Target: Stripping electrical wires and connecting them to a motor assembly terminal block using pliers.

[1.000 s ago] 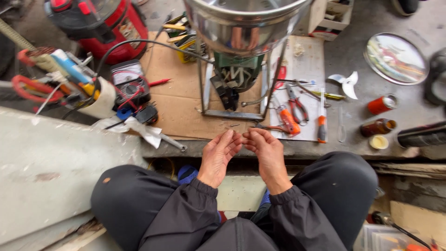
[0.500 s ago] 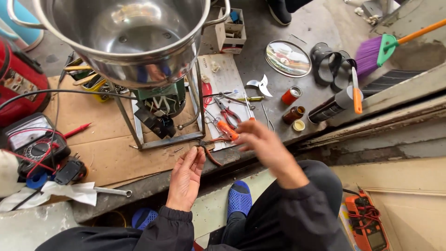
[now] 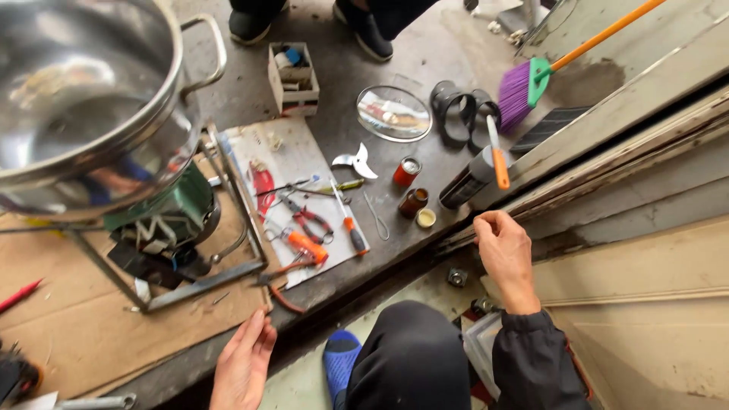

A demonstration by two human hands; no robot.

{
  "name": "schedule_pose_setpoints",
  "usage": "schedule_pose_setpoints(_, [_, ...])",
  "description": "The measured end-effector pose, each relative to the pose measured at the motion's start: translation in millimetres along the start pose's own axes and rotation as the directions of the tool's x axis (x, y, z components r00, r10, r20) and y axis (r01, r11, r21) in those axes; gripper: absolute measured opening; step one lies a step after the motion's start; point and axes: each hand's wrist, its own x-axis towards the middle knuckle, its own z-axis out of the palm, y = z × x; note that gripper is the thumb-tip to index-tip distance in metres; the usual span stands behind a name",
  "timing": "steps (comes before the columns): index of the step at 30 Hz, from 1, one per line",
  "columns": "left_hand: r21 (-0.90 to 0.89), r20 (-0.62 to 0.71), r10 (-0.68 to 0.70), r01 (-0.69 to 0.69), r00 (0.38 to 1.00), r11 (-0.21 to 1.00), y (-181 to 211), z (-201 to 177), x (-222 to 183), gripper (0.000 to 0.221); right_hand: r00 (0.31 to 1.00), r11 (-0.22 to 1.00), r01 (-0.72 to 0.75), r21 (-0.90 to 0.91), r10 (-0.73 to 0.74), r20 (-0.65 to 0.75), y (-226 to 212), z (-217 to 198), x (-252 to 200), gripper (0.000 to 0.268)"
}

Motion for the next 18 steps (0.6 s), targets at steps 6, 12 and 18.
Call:
schedule_pose_setpoints(6, [0.091,-0.177,-0.006,0.022,0.984,0.996,-28.3,-40.1,42.4,0.031,0.803,0.768,0.427,-0.478,-0.565,-0.191,17.2,2.4,136.7,0.018])
schedule_pose_setpoints(12, [0.147,-0.269,-0.015,0.056,0.963,0.988,-30.8,-66.5,55.3,0.037,0.983,0.774,0.055,-0.631,-0.153,-0.101,38.0,6.8,233.2,0.044])
schedule_pose_setpoints(18, [0.180,-0.309,-0.039,0.099,0.950,0.979,-38.4,-70.6,63.5,0.036,0.922,0.704,0.240,-0.668,-0.381,-0.071,48.8,4.0,227.6,0.039])
